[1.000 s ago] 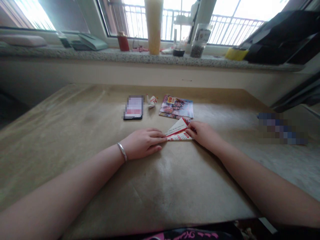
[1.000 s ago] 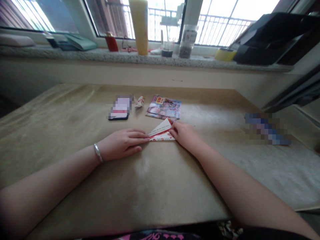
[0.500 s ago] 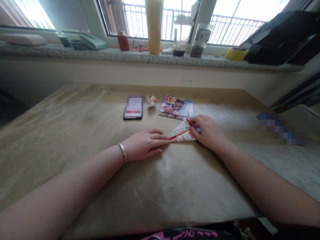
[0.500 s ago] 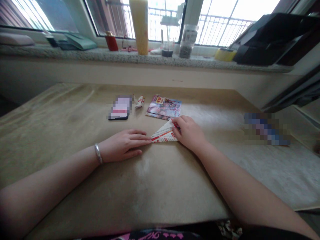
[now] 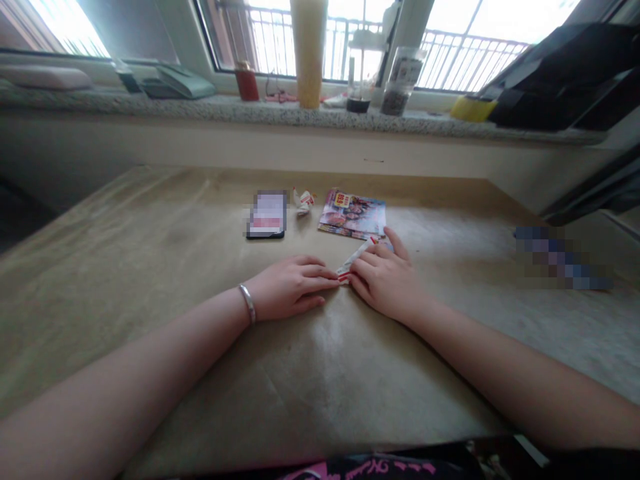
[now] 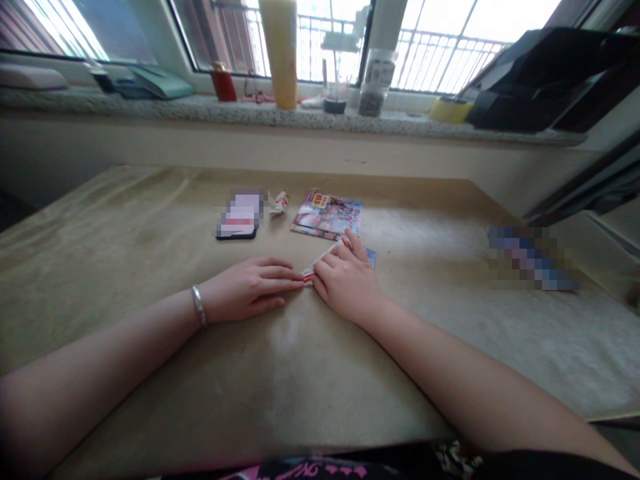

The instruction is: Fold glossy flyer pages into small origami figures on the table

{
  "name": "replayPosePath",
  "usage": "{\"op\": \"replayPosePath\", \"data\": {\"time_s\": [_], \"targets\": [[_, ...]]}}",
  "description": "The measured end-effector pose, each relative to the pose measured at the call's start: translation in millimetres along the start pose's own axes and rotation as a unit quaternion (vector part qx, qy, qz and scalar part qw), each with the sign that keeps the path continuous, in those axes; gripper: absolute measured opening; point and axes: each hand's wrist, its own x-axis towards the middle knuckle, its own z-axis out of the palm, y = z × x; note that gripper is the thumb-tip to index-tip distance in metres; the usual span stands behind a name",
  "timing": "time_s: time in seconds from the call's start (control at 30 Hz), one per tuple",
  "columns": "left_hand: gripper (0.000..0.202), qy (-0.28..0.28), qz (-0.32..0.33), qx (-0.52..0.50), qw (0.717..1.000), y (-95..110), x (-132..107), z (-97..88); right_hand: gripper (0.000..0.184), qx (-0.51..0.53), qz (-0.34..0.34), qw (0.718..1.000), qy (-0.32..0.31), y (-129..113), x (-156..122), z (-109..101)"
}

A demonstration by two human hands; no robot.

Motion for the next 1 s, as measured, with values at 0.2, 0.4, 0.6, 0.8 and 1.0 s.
{"op": "replayPosePath", "data": {"time_s": [0.2, 0.4, 0.6, 0.8, 1.0], "targets": [[0.035, 0.013, 0.015, -0.007, 1.000, -2.6, -0.3, -0.2, 0.024, 0.038, 0.018, 0.999, -0.010, 7.5, 3.4, 9.4], [0.031, 0.019, 0.008, -0.013, 1.000, -4.3, -0.7, 0.0, 0.017, 0.127, 0.079, 0.988, -0.036, 17.0, 7.8, 20.3], [0.029, 0.005, 0.004, 0.036, 0.999, 2.7, 2.2, -0.5, 0.017, 0.150, 0.100, 0.982, -0.053, 21.3, 10.8, 26.5], [0.028, 0.016, -0.013, 0.048, 0.999, 4.9, 3.5, 0.4, 0.016, 0.151, 0.092, 0.982, -0.060, 23.0, 11.8, 27.6], [0.028, 0.013, -0.006, 0.046, 0.999, 3.5, 4.6, -1.0, 0.016, 0.136, 0.084, 0.985, -0.070, 20.0, 12.8, 22.6]]}}
